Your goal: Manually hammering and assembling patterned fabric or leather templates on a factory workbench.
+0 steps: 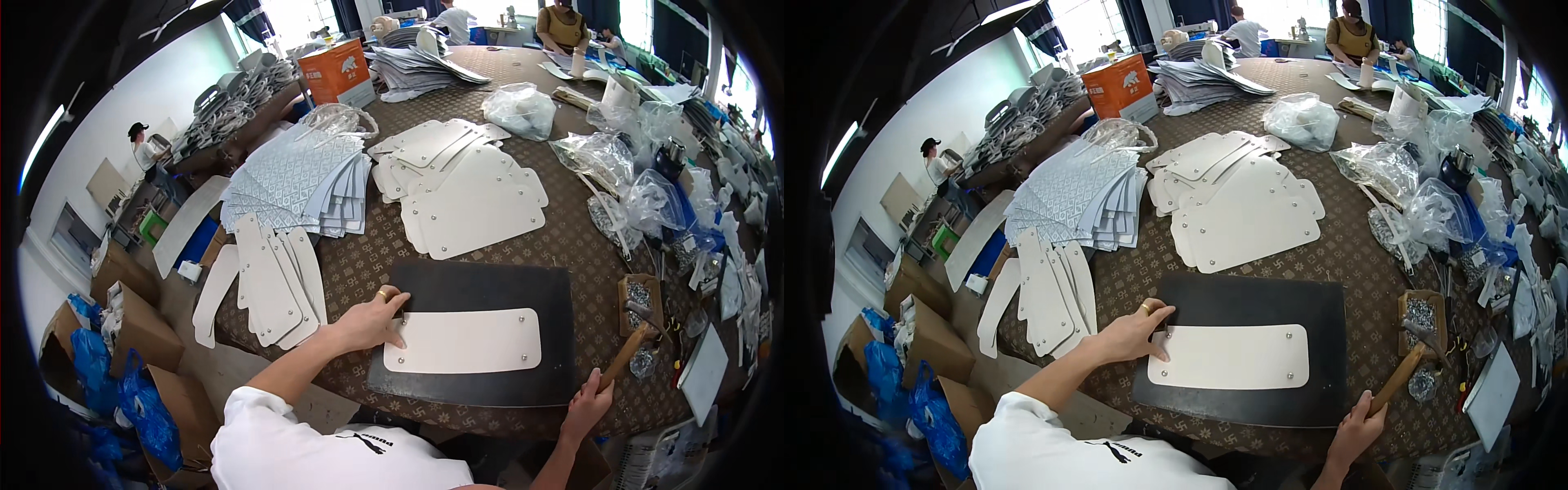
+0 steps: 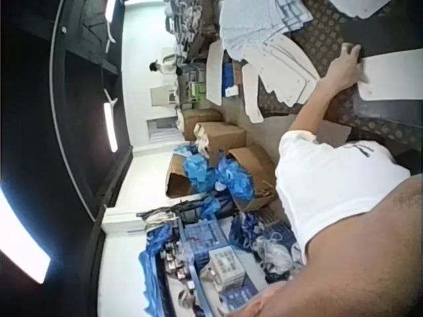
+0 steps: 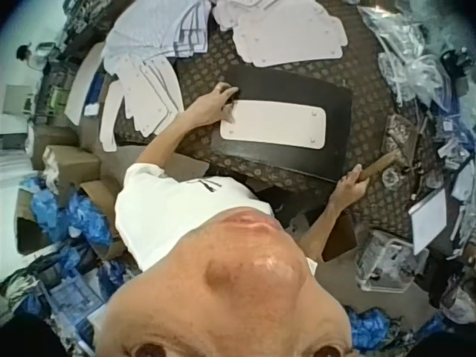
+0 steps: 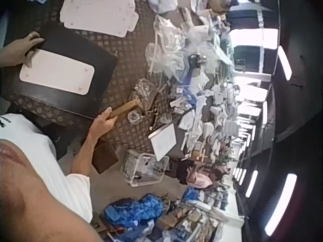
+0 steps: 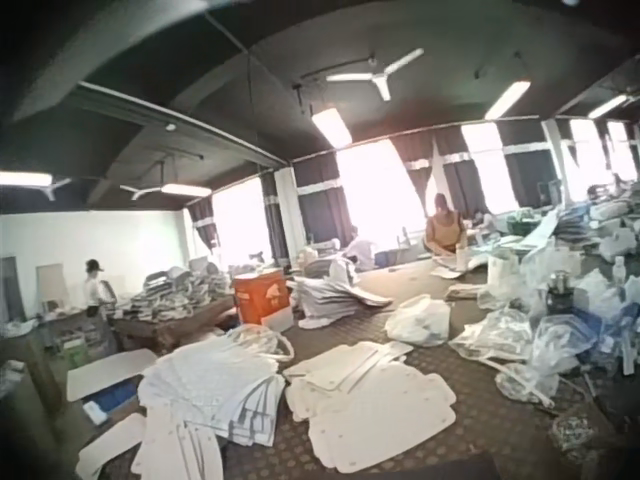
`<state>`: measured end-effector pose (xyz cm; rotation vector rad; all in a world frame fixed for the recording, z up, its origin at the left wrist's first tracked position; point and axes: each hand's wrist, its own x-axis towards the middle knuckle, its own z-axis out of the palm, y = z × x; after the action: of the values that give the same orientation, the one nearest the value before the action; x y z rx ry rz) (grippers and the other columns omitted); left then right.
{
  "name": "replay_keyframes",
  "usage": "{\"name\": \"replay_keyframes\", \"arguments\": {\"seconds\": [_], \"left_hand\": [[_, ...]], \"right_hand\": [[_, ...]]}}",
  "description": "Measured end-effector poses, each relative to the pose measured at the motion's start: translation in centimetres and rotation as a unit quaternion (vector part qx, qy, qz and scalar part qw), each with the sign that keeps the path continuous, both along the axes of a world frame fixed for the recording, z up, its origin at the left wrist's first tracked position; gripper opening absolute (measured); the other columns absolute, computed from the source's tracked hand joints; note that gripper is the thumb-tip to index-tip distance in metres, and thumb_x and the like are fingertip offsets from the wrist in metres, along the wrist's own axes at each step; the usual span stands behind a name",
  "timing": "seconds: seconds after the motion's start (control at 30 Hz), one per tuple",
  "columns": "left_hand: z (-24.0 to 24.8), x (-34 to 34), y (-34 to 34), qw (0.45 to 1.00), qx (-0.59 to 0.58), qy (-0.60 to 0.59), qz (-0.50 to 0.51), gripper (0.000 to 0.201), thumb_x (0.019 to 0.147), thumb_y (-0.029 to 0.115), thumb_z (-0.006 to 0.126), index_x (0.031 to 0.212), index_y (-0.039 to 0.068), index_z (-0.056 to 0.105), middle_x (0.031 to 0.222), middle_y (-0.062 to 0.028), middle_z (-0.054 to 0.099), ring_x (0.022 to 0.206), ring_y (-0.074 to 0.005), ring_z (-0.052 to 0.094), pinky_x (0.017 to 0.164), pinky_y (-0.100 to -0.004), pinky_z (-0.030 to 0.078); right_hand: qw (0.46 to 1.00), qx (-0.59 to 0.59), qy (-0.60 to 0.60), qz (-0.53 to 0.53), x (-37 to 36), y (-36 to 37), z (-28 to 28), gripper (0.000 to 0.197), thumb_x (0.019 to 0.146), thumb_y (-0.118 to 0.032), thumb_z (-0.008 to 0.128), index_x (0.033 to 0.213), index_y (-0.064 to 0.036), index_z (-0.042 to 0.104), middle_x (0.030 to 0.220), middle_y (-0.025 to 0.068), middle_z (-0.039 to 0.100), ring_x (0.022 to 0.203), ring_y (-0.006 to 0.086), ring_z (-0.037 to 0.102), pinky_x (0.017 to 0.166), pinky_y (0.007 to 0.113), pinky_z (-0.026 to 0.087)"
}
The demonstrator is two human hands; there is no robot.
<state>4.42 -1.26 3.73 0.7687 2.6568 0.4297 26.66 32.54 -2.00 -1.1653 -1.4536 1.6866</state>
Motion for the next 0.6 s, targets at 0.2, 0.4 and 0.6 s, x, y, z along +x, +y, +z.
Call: {"name": "replay_keyframes", "arguments": {"seconds": [0.2,0.4,0.6], "left_hand": [[-1.6,-1.2,0.1,0.998,0.030,-0.058,0.013,0.071,0.078,0.027,0.087,0.135,0.002,0.054,0.120,-0.0170,0.055,0.107,-0.0352,0.062,0.095,-0.0415,0.051],[-1.1,-5.3,0.9,0.995,0.003,-0.100,0.001,0.048,0.080,0.021,0.086,0.115,-0.001,0.063,0.106,-0.0138,0.057,0.097,-0.0297,0.059,0.084,-0.0387,0.048],[1.8,-12.3,3.9,0.992,0.119,0.038,0.034,0.034,0.087,0.021,0.082,0.095,0.002,0.056,0.088,-0.0057,0.055,0.085,-0.0180,0.055,0.076,-0.0346,0.046]], "right_hand": [[0.999,-0.029,-0.030,-0.026,-0.5,0.9,-0.8,0.024,0.107,-0.027,0.055,0.091,-0.0114,0.047,0.062,-0.0079,0.031,0.043,0.0008,0.027,0.036,0.021,0.021],[0.996,-0.008,-0.026,-0.080,-0.3,0.9,-2.3,0.024,0.106,-0.029,0.057,0.092,-0.0114,0.048,0.061,-0.0074,0.033,0.044,0.0006,0.028,0.036,0.022,0.022],[0.999,-0.035,0.016,-0.011,0.6,1.2,-0.5,0.021,0.105,-0.029,0.060,0.105,-0.0097,0.052,0.067,-0.0022,0.040,0.049,0.0087,0.033,0.044,0.028,0.029]]}}
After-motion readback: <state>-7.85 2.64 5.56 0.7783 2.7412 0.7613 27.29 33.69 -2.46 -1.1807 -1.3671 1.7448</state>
